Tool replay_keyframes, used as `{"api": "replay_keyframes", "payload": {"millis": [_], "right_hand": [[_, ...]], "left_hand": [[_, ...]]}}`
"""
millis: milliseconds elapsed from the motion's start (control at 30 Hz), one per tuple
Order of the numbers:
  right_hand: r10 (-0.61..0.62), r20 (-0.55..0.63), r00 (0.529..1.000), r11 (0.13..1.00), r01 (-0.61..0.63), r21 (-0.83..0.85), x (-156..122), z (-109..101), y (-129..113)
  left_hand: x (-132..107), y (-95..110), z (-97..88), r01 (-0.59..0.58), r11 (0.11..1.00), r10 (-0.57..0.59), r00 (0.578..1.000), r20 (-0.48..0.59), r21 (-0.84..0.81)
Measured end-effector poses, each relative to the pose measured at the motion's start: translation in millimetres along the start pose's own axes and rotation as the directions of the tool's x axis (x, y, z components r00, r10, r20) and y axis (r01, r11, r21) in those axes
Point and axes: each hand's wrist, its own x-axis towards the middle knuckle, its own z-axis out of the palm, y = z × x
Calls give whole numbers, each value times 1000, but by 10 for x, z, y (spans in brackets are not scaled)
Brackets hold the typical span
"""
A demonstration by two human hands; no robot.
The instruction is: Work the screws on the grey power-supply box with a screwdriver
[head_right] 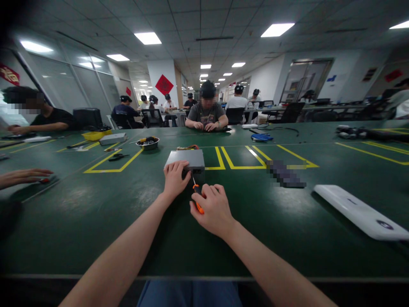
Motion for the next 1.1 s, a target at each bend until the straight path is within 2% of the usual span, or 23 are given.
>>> {"api": "replay_keyframes", "payload": {"millis": [167,367,500,633,733,867,1100], "right_hand": [[89,-18,996,995,-88,51,-15,42,-4],[-19,63,998,1000,19,-13,-13,25,14],[-43,80,996,999,45,-15,-2,11,19],[34,29,999,997,-35,66,-9,36,16],[76,33,997,991,-79,108,-17,50,17],[2,91,996,1000,-4,31,-16,37,30],[-31,106,994,999,30,17,-13,36,48]], "left_hand": [[4,-1,1,-1,1000,1,1000,12,4],[2,2,-3,-4,1000,4,1000,3,7],[1,0,-4,-8,1000,8,1000,1,7],[2,-3,-2,-10,1000,10,1000,6,7],[2,-1,-4,-11,1000,10,1000,10,10],[1,7,-10,-13,1000,13,1000,3,6],[-1,-4,5,-18,1000,18,1000,-9,12]]}}
